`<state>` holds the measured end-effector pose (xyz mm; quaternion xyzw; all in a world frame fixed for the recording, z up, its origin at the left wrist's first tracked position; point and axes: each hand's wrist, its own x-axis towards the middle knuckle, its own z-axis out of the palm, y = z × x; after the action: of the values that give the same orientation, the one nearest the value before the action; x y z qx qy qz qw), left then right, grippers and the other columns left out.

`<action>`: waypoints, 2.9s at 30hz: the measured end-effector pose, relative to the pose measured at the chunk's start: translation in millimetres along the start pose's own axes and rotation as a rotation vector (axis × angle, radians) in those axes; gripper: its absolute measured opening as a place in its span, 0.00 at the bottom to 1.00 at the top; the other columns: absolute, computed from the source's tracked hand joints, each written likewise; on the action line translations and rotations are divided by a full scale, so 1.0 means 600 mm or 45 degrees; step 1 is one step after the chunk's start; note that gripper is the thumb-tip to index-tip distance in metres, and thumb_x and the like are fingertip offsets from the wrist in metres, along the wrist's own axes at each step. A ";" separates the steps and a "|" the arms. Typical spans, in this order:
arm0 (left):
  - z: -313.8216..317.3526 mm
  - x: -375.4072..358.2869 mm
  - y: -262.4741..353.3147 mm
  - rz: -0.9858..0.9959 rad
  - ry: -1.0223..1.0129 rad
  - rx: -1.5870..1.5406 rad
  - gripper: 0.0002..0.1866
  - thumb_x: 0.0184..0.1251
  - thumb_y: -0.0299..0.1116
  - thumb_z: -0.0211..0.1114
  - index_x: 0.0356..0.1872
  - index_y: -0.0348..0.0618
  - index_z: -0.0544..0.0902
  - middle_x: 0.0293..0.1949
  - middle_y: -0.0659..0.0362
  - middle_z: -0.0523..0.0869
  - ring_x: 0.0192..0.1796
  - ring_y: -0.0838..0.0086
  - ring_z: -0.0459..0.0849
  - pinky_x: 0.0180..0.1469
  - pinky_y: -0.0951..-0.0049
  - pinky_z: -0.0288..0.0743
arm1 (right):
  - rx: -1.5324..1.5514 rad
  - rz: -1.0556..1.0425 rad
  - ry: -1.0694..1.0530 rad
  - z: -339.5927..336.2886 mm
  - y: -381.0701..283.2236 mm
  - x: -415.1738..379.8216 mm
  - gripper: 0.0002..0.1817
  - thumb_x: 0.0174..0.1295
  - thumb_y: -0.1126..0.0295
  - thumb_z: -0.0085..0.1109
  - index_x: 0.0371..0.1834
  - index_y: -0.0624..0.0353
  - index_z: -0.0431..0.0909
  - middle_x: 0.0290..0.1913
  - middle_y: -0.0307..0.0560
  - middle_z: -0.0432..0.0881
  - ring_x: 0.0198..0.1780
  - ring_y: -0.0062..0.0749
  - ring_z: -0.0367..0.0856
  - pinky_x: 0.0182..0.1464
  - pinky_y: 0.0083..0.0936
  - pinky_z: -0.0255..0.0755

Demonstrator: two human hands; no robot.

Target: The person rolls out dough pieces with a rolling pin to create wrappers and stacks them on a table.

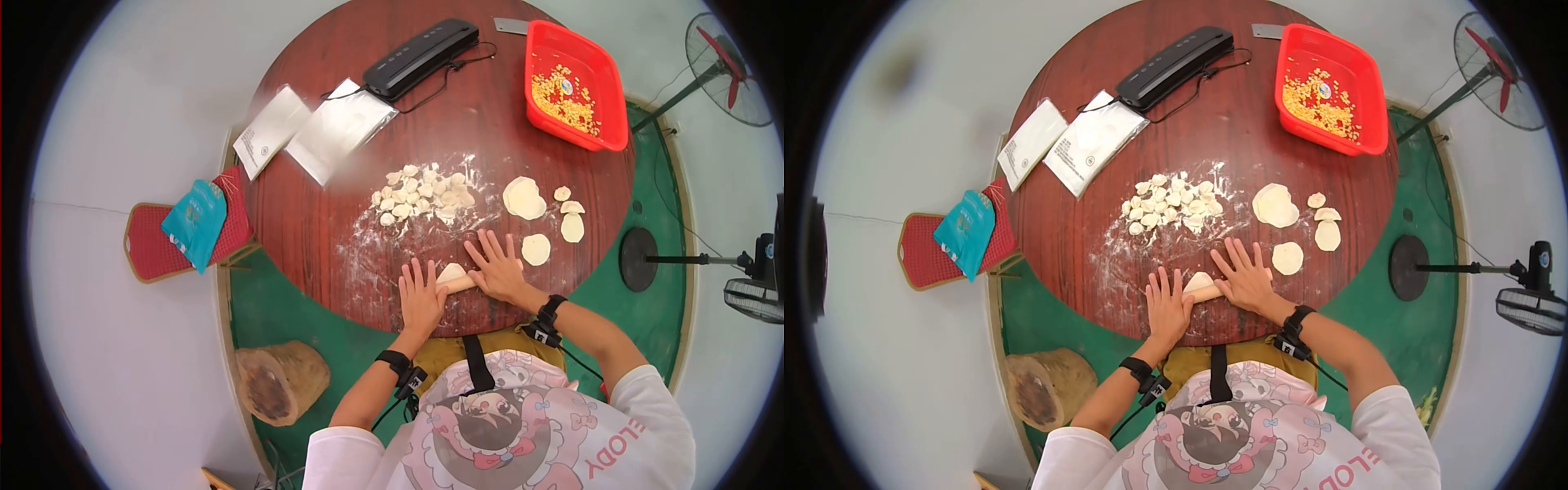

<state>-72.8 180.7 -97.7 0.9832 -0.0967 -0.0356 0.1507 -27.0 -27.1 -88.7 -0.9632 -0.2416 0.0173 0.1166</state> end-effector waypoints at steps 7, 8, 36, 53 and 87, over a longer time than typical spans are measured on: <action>0.018 0.058 -0.019 -0.111 0.137 0.052 0.32 0.67 0.47 0.48 0.69 0.44 0.57 0.67 0.39 0.56 0.70 0.45 0.51 0.68 0.49 0.45 | -0.036 -0.034 0.036 -0.008 0.023 0.100 0.34 0.59 0.55 0.48 0.69 0.50 0.55 0.71 0.59 0.50 0.72 0.49 0.46 0.68 0.57 0.36; 0.023 0.067 -0.023 -0.168 0.148 0.063 0.32 0.68 0.48 0.47 0.69 0.44 0.56 0.67 0.39 0.56 0.70 0.45 0.51 0.68 0.49 0.44 | -0.058 -0.046 0.065 -0.007 0.026 0.117 0.34 0.59 0.56 0.49 0.69 0.50 0.55 0.71 0.59 0.50 0.73 0.49 0.46 0.68 0.57 0.36; -0.013 0.087 -0.018 0.358 0.138 -0.329 0.16 0.55 0.32 0.62 0.47 0.44 0.79 0.46 0.53 0.77 0.51 0.57 0.74 0.52 0.60 0.69 | -0.138 -0.447 0.015 -0.025 0.014 -0.058 0.19 0.47 0.58 0.65 0.37 0.56 0.72 0.67 0.53 0.60 0.69 0.44 0.57 0.65 0.57 0.47; -0.006 0.096 0.026 0.368 -0.158 -0.301 0.03 0.54 0.26 0.60 0.30 0.40 0.78 0.33 0.53 0.78 0.41 0.56 0.77 0.44 0.60 0.73 | 0.079 -0.142 -0.005 -0.084 0.027 -0.175 0.20 0.47 0.58 0.66 0.38 0.57 0.73 0.64 0.51 0.63 0.69 0.47 0.56 0.67 0.57 0.45; 0.008 0.070 -0.049 -0.020 0.135 0.091 0.27 0.69 0.43 0.47 0.65 0.40 0.63 0.67 0.43 0.58 0.70 0.48 0.52 0.68 0.49 0.46 | 0.111 -0.068 0.014 -0.010 0.001 -0.009 0.30 0.58 0.49 0.52 0.53 0.64 0.68 0.68 0.60 0.56 0.70 0.51 0.51 0.68 0.55 0.40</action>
<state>-27.0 198.6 -112.7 0.9892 -0.0820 0.0187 0.1201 -31.2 -31.4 -83.1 -0.9505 -0.2656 0.0194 0.1602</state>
